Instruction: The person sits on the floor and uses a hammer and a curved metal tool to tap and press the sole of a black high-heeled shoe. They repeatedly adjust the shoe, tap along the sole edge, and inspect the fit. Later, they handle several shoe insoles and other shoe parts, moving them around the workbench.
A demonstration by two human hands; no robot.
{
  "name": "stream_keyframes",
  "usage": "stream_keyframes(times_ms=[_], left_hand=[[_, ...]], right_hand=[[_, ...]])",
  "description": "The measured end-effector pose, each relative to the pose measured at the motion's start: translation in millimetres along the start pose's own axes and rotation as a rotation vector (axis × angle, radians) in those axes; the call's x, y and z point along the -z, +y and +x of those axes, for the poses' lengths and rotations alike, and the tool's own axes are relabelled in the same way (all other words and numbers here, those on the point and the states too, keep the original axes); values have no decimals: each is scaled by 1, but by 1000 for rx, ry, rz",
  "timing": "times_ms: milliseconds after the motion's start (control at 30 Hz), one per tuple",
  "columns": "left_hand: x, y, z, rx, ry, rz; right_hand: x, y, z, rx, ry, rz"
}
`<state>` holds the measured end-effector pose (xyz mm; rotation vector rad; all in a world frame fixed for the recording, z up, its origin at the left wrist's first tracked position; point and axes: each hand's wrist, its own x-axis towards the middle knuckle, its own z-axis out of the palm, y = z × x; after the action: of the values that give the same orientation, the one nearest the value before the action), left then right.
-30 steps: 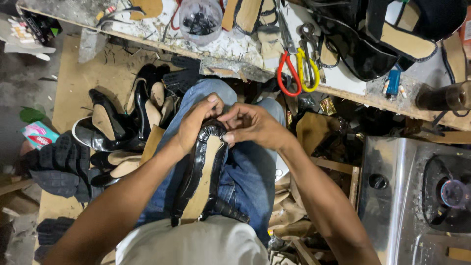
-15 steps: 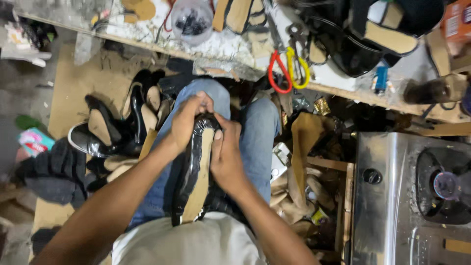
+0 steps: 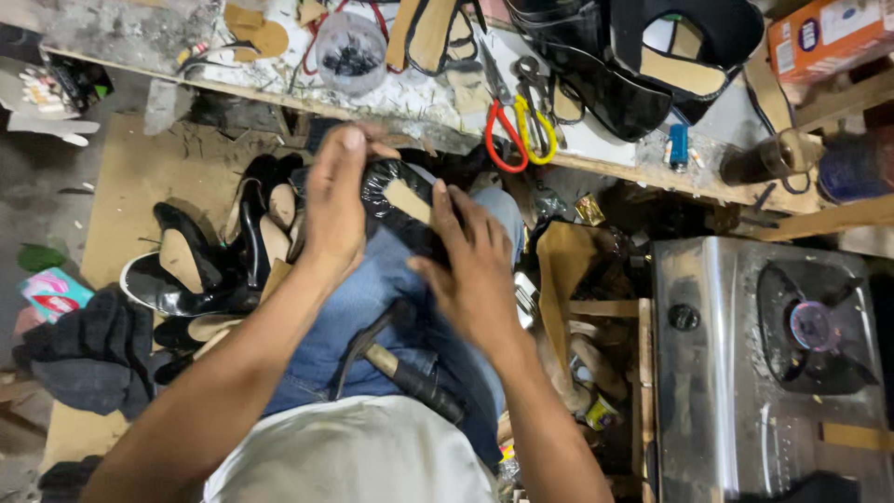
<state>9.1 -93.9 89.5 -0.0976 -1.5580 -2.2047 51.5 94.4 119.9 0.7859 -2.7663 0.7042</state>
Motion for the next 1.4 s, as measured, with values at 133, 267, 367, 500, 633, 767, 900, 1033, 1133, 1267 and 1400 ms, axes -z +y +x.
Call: stream_keyframes(times_ms=[133,267,367,500,633,767,900,1033,1133,1267,1400], left_hand=[[12,-7,-20,-166,-481,583],[18,-19,-42,109,-462,463],[16,-28,-48,105,-426,451],[18,-36,-43,163,-419,313],[32,-38,-36,149,-483,496],[39,-42,-36,77,-506,621],[39,-47,-36,59,-498,589],[39,-47,-35,-90,-515,626],[38,-46,-36,39,-539,618],[35,-44,-35,-44,-583,630],[32,-44,-33,-67,-570,672]], right_hand=[[1,-7,-13,-66,100,-100],[-22,-42,-77,-159,-52,136],[-40,-44,-99,-103,-364,191],[-29,-35,-92,-33,-308,242],[12,-32,-76,-675,-99,1147],[21,-21,-42,59,473,571],[17,-12,-23,-658,-206,640],[12,-9,-25,-165,224,587],[8,-3,-15,86,94,57],[31,9,0,-667,-353,559],[39,-5,0,-25,132,585]])
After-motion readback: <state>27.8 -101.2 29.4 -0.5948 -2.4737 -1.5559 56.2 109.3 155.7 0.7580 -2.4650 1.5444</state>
